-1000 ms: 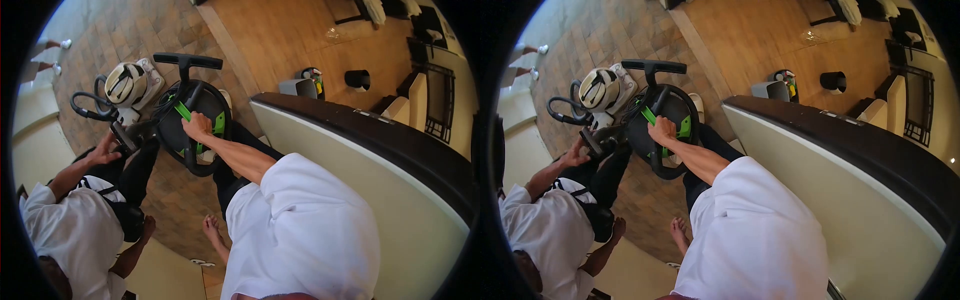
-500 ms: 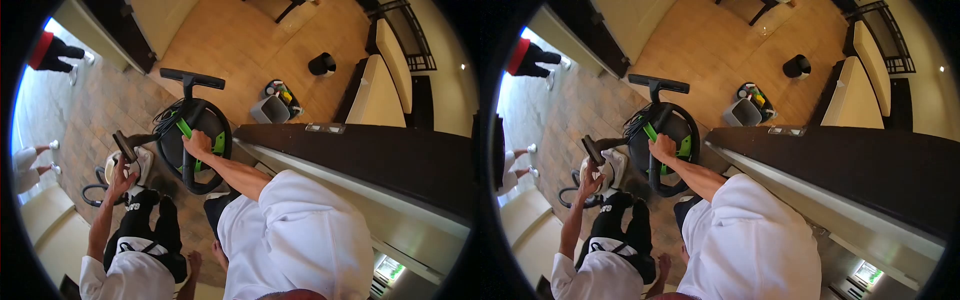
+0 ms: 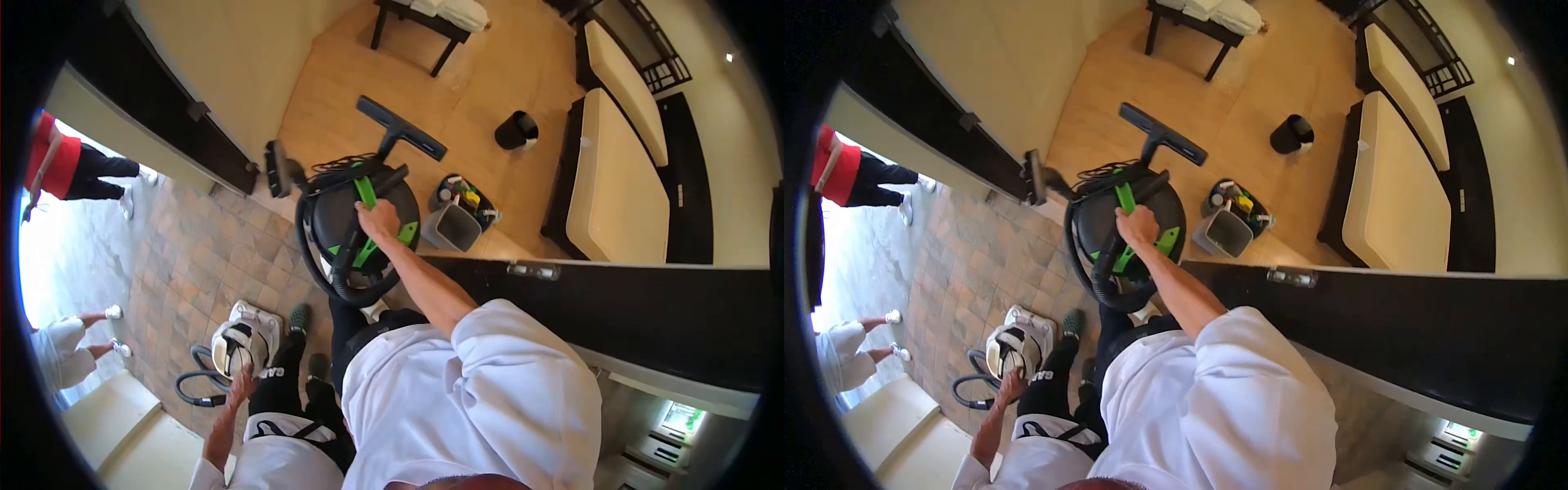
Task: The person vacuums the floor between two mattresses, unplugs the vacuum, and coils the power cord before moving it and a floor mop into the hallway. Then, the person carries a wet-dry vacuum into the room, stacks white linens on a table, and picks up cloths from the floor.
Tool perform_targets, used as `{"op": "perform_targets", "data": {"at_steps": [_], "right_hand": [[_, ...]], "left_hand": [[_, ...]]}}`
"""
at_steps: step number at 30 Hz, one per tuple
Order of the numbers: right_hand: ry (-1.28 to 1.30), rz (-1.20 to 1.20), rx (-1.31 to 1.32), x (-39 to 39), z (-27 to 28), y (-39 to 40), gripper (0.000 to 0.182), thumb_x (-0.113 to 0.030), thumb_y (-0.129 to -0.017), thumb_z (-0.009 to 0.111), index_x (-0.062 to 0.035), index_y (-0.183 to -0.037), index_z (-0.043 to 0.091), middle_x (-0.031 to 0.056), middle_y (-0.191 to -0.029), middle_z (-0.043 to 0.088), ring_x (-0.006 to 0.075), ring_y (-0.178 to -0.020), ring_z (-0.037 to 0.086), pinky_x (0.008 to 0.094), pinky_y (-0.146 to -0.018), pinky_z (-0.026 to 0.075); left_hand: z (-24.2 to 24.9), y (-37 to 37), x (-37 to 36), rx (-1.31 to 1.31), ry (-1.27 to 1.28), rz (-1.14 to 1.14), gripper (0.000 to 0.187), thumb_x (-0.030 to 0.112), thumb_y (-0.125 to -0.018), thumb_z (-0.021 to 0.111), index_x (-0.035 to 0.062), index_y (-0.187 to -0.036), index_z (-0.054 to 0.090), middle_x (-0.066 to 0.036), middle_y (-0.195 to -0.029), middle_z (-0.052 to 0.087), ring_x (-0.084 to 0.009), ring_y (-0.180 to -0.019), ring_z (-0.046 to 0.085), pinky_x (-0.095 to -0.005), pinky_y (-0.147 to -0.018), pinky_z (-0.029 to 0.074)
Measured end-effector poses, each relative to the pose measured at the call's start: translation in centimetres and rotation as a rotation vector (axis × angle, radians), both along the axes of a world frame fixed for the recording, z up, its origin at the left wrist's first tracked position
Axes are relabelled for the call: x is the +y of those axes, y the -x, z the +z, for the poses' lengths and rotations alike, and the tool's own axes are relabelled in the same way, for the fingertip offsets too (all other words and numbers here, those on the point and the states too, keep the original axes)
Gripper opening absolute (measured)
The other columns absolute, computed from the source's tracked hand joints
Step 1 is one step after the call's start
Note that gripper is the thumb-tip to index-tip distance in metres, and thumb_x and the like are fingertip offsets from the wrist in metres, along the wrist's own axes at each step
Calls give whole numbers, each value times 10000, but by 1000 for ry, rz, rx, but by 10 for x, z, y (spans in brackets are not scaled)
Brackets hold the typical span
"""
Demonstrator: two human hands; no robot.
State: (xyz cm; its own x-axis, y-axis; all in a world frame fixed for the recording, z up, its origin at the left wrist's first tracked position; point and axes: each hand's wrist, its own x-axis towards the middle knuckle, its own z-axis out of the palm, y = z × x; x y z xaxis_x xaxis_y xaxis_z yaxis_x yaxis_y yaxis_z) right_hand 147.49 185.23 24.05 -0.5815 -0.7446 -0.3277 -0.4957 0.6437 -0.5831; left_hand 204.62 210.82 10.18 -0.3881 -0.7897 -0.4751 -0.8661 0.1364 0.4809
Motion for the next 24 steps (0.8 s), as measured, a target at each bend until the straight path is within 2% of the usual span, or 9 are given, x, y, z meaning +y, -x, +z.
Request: {"op": "perform_targets", "data": {"at_steps": [2,6,8,11,18,21,22,23,24], "right_hand": [[20,-46,-48,-22,26,-5,494,-452,-815,670,10,-985,711,262,-1027,684,442,-993,652,498,-878,511],[88,-206,60,-22,-5,-12,478,-451,-771,729,17,-866,717,199,-817,712,332,-764,708,433,-787,520],[35,-245,-66,-16,8,-20,521,-468,-783,701,15,-976,709,226,-970,708,374,-969,678,461,-862,510],[111,-340,-97,-3,22,-40,448,-448,-769,725,-8,-854,713,139,-697,698,291,-701,695,427,-769,511],[446,-553,-121,10,3,-55,350,-329,-759,773,3,-713,671,114,-619,644,229,-515,624,364,-559,485],[565,-614,-135,18,-4,-58,363,-317,-760,777,11,-693,637,100,-585,606,216,-478,589,359,-506,461],[570,-651,-127,17,-11,-57,365,-314,-763,776,15,-696,633,99,-581,600,215,-475,587,354,-500,459],[558,-658,-139,21,-9,-68,365,-314,-763,776,15,-696,633,99,-581,600,215,-475,587,354,-500,459],[527,-663,-135,25,6,-78,371,-320,-764,774,18,-698,634,103,-584,604,216,-478,589,355,-510,466]], "left_hand": [[-70,-75,6,-75,82,-23,420,202,-740,694,49,-1123,613,-248,-1008,662,-456,-926,631,-534,-788,494],[-53,-107,9,-150,-128,202,452,261,-803,679,-4,-1164,618,-283,-1085,650,-418,-1037,629,-468,-888,508],[-87,-140,6,-5,-121,278,372,233,-744,699,12,-1040,652,-270,-872,676,-407,-857,670,-479,-764,530],[-129,-185,-19,-40,-116,243,369,224,-773,698,-5,-1058,647,-280,-925,678,-396,-878,680,-443,-771,538],[-159,-277,-59,123,-95,385,350,104,-829,616,0,-1164,619,-169,-1045,704,-334,-1027,666,-414,-874,520],[-251,-186,-162,-25,154,8,360,326,-970,461,23,-1070,627,-146,-1044,695,-285,-934,676,-416,-796,525],[-194,-164,-167,683,-222,582,318,165,-947,501,54,-1240,556,-98,-1022,673,-276,-852,666,-402,-791,521],[-167,-157,-200,854,-525,929,287,246,-956,536,70,-1179,575,-75,-1003,680,-206,-846,669,-331,-635,508],[-135,-140,-214,750,-414,1084,317,317,-958,551,80,-1164,586,-67,-990,680,-161,-833,661,-272,-581,485]]}}
